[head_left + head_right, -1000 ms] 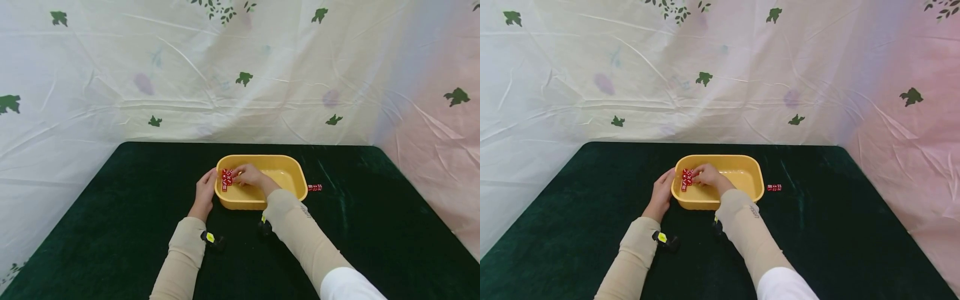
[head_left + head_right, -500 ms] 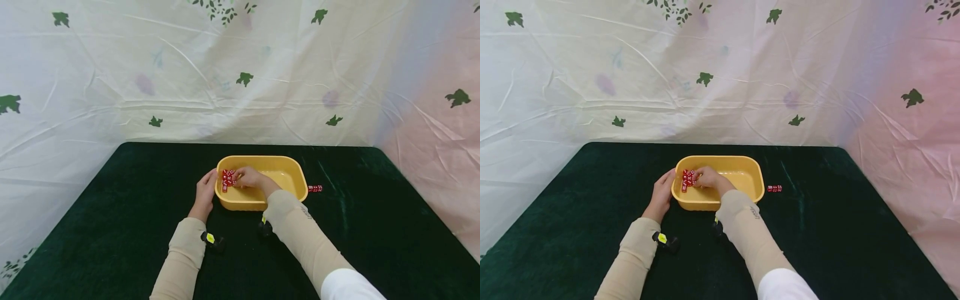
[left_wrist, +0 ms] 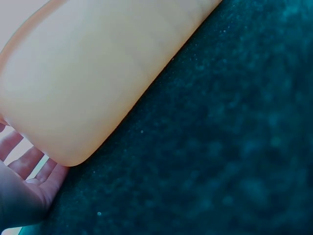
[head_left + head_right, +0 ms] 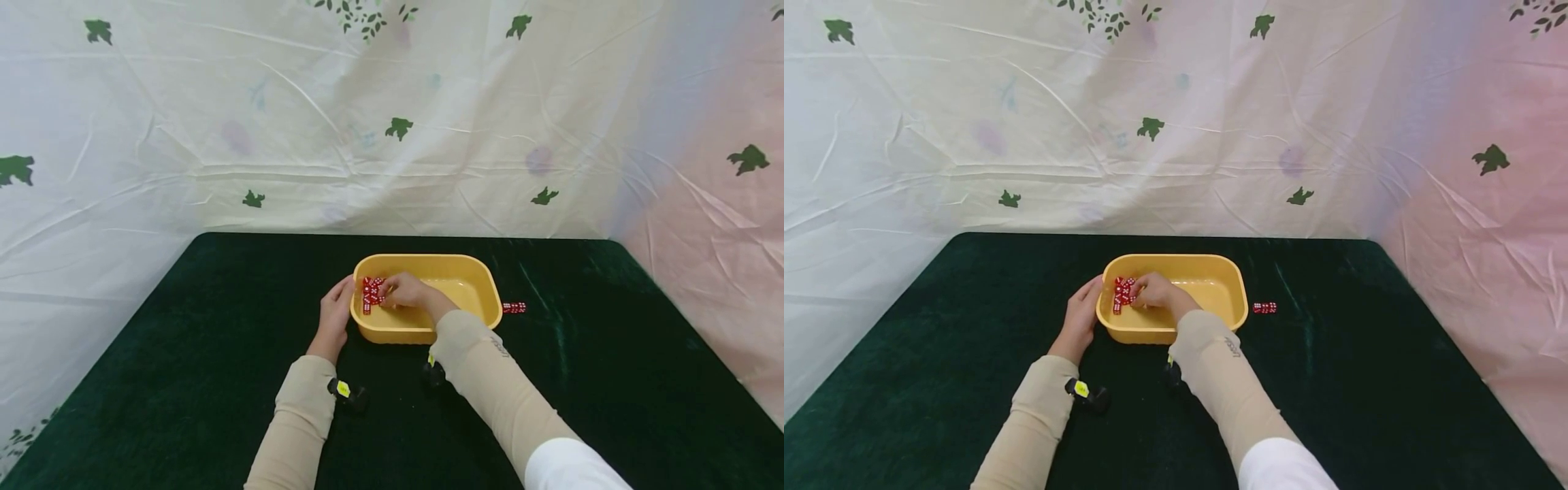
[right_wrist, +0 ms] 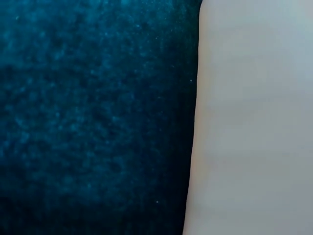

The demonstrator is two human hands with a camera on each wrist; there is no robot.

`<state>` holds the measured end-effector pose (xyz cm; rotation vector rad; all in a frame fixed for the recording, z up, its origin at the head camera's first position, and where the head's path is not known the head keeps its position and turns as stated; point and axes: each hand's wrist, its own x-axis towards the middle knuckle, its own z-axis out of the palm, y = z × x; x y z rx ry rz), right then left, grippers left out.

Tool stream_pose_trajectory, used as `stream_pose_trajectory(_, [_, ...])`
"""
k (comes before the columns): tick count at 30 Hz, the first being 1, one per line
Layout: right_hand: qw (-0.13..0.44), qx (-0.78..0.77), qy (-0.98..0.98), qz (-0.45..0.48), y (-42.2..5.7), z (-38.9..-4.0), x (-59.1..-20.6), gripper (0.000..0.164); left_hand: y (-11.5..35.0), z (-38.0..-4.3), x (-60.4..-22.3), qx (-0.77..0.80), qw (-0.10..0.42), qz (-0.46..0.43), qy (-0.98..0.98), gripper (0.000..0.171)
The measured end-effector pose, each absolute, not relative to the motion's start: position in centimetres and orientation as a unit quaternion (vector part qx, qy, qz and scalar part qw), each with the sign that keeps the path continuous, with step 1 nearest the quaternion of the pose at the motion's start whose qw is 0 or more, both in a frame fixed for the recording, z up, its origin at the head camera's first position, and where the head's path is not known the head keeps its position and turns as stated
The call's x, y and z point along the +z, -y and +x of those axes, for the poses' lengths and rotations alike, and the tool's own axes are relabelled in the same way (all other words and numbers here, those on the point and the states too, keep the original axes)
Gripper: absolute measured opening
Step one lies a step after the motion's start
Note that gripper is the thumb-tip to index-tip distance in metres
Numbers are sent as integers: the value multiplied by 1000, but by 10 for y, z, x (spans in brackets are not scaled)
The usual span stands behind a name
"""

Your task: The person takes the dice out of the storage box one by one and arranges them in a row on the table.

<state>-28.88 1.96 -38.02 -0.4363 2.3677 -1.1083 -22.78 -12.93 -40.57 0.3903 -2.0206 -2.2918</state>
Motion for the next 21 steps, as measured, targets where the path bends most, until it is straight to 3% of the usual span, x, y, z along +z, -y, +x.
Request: stream_pose_trajectory(21, [228,-421,-854,-206,-44,-297,-350,19,122,-231,-404,-746,33,136,651,45])
